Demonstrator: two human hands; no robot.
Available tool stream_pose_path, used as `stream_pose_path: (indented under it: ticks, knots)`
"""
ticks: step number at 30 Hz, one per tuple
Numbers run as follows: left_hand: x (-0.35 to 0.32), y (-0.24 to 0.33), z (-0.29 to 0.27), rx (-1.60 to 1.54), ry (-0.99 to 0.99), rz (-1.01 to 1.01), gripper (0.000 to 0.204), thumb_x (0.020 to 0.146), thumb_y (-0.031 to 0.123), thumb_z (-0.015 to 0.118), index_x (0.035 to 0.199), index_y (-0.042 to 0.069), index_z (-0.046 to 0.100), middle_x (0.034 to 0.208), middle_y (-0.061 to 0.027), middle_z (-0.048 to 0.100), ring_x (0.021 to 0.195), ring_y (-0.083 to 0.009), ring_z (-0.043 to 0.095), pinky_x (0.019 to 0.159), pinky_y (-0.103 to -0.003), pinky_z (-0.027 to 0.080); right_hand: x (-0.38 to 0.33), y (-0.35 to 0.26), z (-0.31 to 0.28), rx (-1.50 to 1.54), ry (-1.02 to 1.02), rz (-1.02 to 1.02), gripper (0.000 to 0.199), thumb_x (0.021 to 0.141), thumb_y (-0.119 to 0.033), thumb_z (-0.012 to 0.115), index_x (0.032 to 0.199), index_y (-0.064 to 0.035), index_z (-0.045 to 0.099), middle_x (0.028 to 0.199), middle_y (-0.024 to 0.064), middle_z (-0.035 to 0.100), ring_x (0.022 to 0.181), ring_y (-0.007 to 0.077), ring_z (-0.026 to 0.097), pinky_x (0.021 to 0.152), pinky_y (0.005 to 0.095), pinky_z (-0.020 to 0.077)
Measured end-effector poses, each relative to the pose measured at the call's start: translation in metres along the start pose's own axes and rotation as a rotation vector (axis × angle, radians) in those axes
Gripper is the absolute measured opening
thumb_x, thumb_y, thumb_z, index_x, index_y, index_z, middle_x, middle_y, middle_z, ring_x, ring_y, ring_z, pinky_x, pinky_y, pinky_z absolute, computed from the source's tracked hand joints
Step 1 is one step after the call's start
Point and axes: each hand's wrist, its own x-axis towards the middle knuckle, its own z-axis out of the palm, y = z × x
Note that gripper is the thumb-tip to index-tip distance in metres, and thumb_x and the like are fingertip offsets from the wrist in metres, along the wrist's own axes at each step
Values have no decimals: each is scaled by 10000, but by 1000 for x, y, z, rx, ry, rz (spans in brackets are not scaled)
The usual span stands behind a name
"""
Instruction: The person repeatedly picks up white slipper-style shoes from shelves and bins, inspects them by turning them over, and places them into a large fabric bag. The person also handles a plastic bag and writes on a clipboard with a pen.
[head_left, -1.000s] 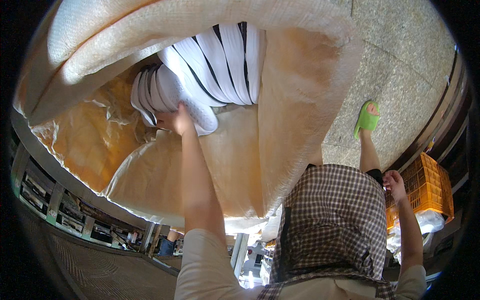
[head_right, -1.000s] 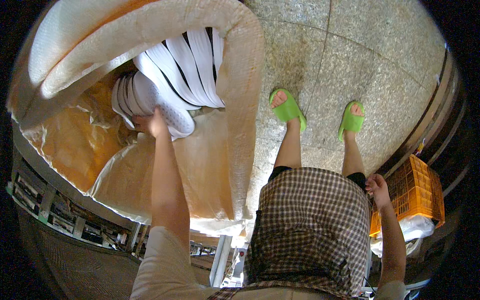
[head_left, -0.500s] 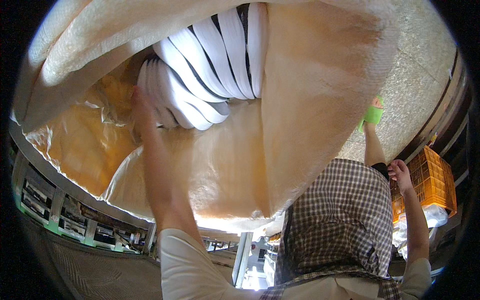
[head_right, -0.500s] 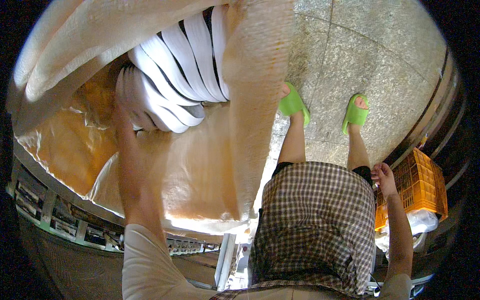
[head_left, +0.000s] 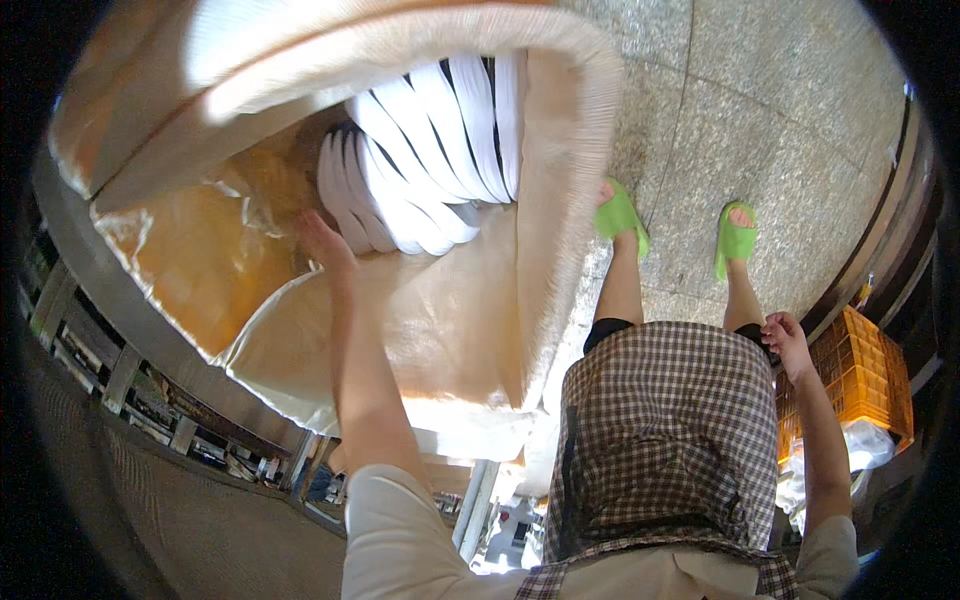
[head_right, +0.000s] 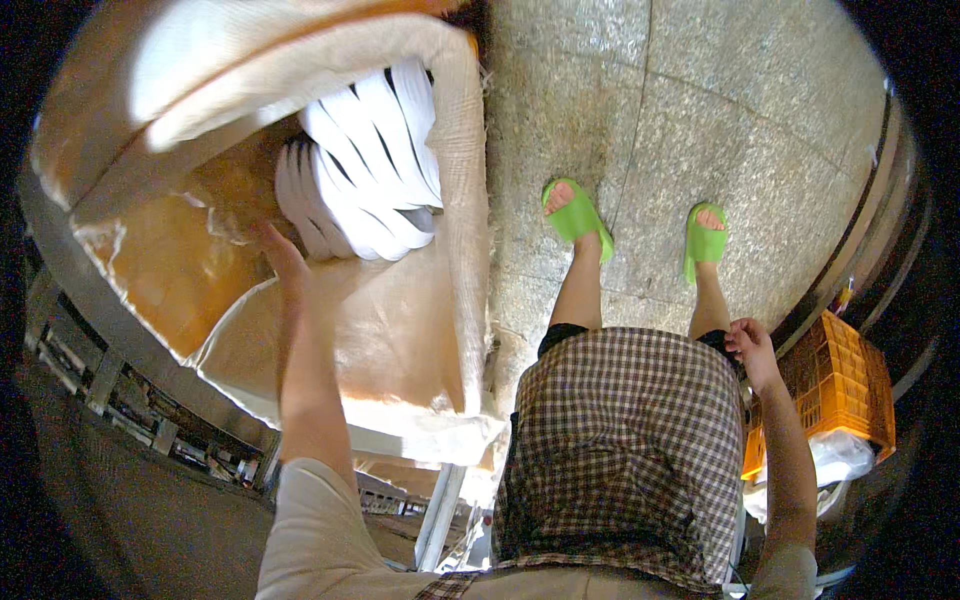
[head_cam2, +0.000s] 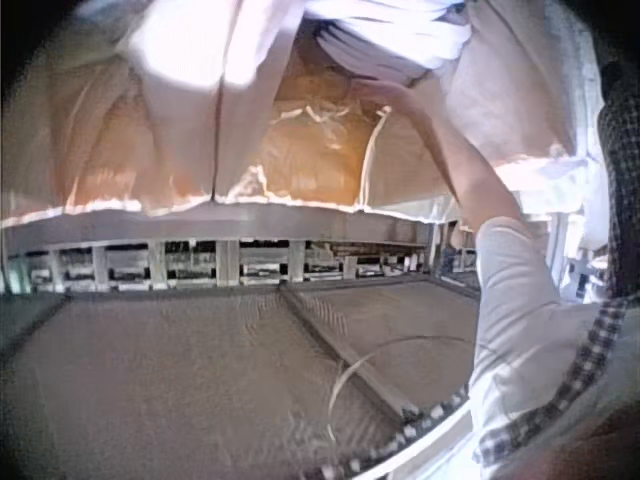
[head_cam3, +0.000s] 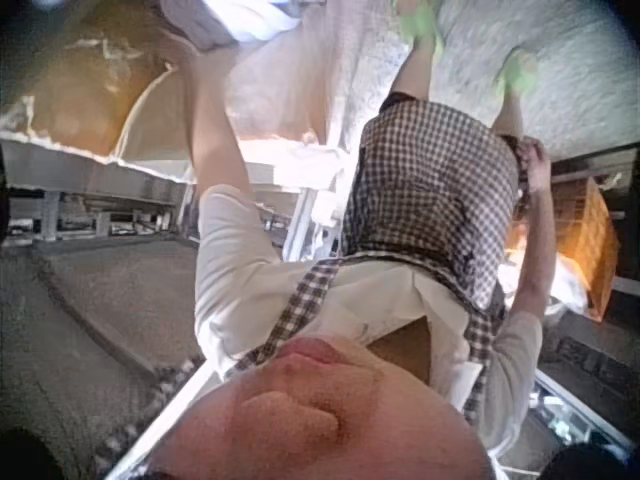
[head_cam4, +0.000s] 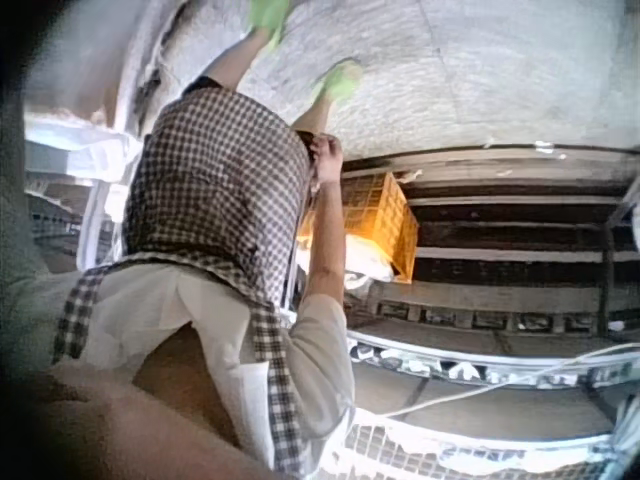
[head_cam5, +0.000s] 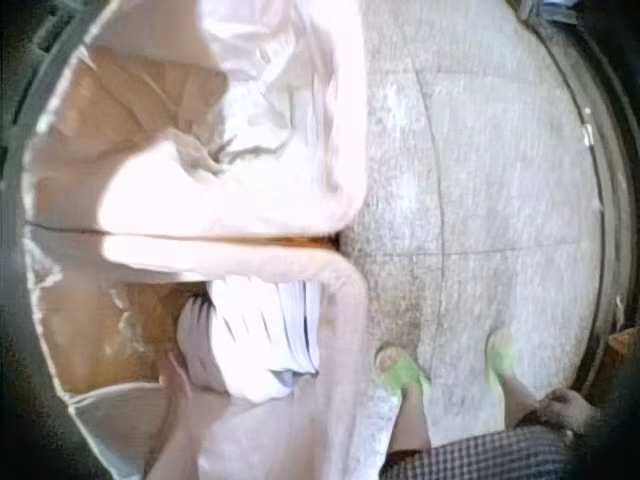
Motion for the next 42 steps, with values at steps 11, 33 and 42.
stream_pose_path:
  ticks: [11,33,42]
  knots:
    - [-271,131,-187,-2289,-735,-147,868,796,669,415,1349,9,301,1420,-120,308,1333,-220,254,1065,-484,204,-87,37,-17,-244,128,-382,82,903,-125,470,886,-49,495,821,39,547,739,136,527,681,286,457]
    - [-762,-297,-293,-318,292,-445,347,884,357,507,751,56,618,721,-173,610,677,-362,583,599,-440,469,-232,87,416,-1785,-418,-1034,392,768,-147,597,1133,-20,532,857,135,632,799,218,598,713,349,468]
    - [-970,-364,-263,-433,249,-818,776,754,317,674,1386,209,238,1416,-188,231,1263,-402,305,956,-568,330,-428,427,674,-1666,-1475,-1250,439,822,-122,636,1220,-52,464,1124,67,546,1020,162,506,866,278,409]
